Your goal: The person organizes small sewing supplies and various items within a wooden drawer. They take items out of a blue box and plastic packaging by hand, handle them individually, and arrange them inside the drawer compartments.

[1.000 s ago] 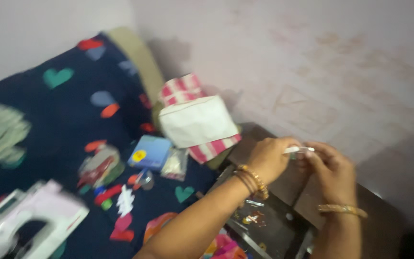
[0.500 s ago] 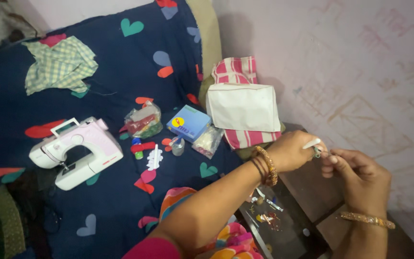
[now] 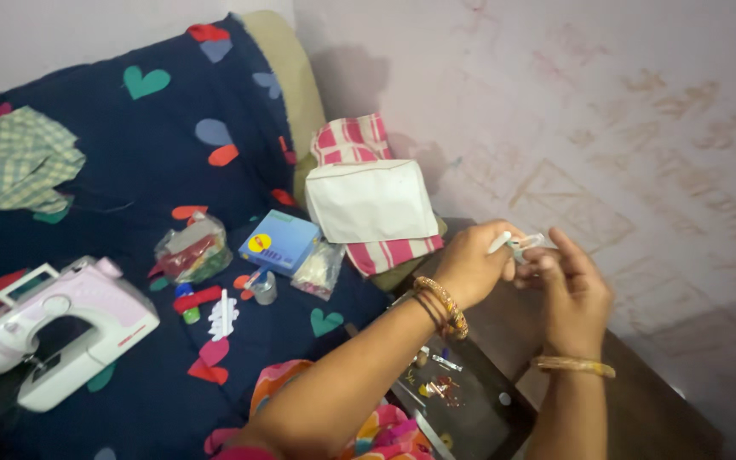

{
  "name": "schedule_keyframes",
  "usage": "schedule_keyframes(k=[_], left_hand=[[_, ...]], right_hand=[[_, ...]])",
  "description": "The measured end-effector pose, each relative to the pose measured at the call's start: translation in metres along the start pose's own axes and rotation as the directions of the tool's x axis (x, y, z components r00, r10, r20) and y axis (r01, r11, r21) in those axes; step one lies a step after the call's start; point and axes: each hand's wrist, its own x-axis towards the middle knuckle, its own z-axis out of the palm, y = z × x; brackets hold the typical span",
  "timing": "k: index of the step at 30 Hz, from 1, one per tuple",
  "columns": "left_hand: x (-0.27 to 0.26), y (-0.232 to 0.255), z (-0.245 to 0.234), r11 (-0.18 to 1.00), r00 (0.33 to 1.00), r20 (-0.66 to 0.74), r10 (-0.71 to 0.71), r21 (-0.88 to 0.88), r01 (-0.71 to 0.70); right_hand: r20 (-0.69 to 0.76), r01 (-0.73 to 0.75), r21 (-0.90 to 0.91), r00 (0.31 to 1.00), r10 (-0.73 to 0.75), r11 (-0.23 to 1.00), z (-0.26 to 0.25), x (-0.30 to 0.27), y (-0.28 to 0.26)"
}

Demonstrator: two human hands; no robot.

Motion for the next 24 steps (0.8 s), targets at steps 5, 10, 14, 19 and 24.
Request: schedule_keyframes(k=[5,10,14,19,24], left_hand=[[0.000,-0.003,0.013,0.996,1.000,-0.024,-0.012,-0.091,0.010],[-0.001,-0.004,0.012,0.999,0.999,0.024,-0.037,-0.017,0.037],[-0.002,-0.008,0.013,1.000,1.000,0.014,0.017,0.014,-0.018],[-0.004,-0.009,0.008,0.999,0.999,0.019,-0.048,0.024,0.048],[-0.007,-0.009,0.003,0.999,1.000,0.017,-0.024,0.033,0.023]], right_hand=[[0.110,0.295,-0.471,0.955,-0.276,0.831,0.010,-0.007,-0.002],[0.113,0.188,-0.551,0.982,-0.150,0.813,0.006,-0.006,-0.015],[0.112,0.197,-0.557,0.980,-0.163,0.807,0.005,-0.003,-0.011],[0.114,0.198,-0.550,0.980,-0.162,0.812,0.009,-0.001,-0.005],[0.134,0.211,-0.622,0.978,-0.163,0.754,0.013,-0.003,-0.013]])
